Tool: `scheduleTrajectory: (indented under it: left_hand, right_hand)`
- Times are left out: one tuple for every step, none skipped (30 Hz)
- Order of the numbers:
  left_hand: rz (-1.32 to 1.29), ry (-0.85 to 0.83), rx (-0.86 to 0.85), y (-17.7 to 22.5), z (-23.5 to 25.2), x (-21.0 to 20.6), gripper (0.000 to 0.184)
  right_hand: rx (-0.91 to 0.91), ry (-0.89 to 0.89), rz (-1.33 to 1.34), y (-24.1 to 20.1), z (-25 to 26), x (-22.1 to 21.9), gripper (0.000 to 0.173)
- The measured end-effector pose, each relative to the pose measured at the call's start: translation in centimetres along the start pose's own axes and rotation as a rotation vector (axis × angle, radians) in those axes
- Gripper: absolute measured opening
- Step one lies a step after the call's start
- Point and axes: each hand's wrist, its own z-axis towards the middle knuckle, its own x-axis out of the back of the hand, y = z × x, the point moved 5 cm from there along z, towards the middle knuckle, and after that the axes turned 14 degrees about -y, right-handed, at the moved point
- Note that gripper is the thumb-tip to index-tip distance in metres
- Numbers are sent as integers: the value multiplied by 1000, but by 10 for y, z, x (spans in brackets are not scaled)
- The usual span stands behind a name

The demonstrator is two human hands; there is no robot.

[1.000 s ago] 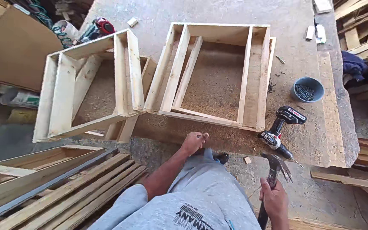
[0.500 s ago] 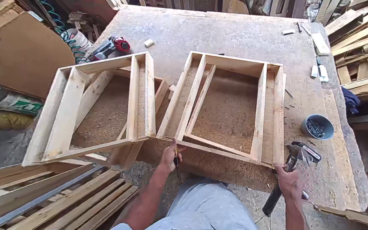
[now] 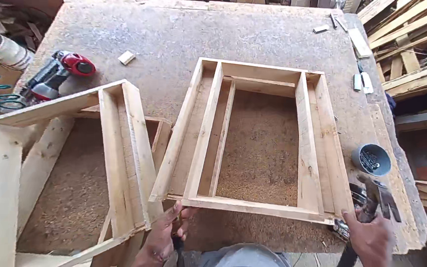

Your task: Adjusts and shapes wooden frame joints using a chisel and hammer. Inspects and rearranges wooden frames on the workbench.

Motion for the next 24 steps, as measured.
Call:
scheduleTrajectory:
  left_hand:
    - [-2,-49,-35,18,13,-8,49]
    - [-15,-97,-75,36,28,-18,53]
    - [-40,-139,-117,54,45,-28,56]
    - [-59,-159,-158,71,62,-39,56]
    - [-75,-162,-209,92,81,-52,56]
    - [-89,-161,-263,114,101,-66,58]
    - [-96,-157,-307,136,123,-81,60]
    - [-92,-141,-343,160,145,-96,59]
    - [-72,-131,-368,187,169,-111,57]
    - [-44,-128,-390,212,194,-125,55]
    - [-13,-143,-404,236,218,-137,55]
    - [28,-172,-408,257,238,-147,57]
    - [87,-184,-405,273,252,-156,60]
    - [181,-188,-409,286,255,-166,61]
    - [291,-194,-419,296,250,-181,57]
    - [416,-204,-404,293,237,-190,53]
    - [555,-225,-377,279,220,-197,47]
    - [725,-251,-335,258,204,-202,41]
    - [915,-270,-261,231,189,-206,34]
    - [1134,-267,-130,196,177,-206,30]
    - [1357,-279,49,153,169,-202,32]
    - [1550,-325,239,105,167,-196,39]
    - [1702,-397,408,55,164,-187,47]
    - [1839,-465,537,6,160,-176,53]
  right_hand:
    - [38,33,-5,-21,11,5,50]
    - [79,56,-19,-45,25,11,47]
    - [123,69,-47,-70,40,16,45]
    - [160,72,-81,-96,57,20,43]
    - [194,70,-113,-123,75,24,42]
    - [231,69,-134,-150,97,27,40]
    - [258,55,-155,-179,119,32,39]
    - [285,36,-172,-210,143,37,38]
    - [316,35,-184,-240,167,42,37]
    - [351,48,-183,-268,190,47,37]
    - [382,70,-169,-291,210,50,40]
    - [396,92,-126,-308,225,53,45]
    - [397,105,-60,-322,232,53,50]
    - [395,122,30,-333,231,51,53]
    - [402,141,132,-340,227,51,54]
    - [411,133,228,-335,219,43,53]
    - [423,80,320,-321,205,30,51]
    - [434,9,395,-301,184,17,46]
    - [428,-76,416,-278,158,6,41]
    - [415,-149,387,-251,132,-6,34]
    - [394,-220,328,-219,105,-19,29]
    - [366,-288,267,-184,80,-33,26]
    - [324,-359,215,-147,54,-48,23]
    - [263,-425,166,-109,29,-63,20]
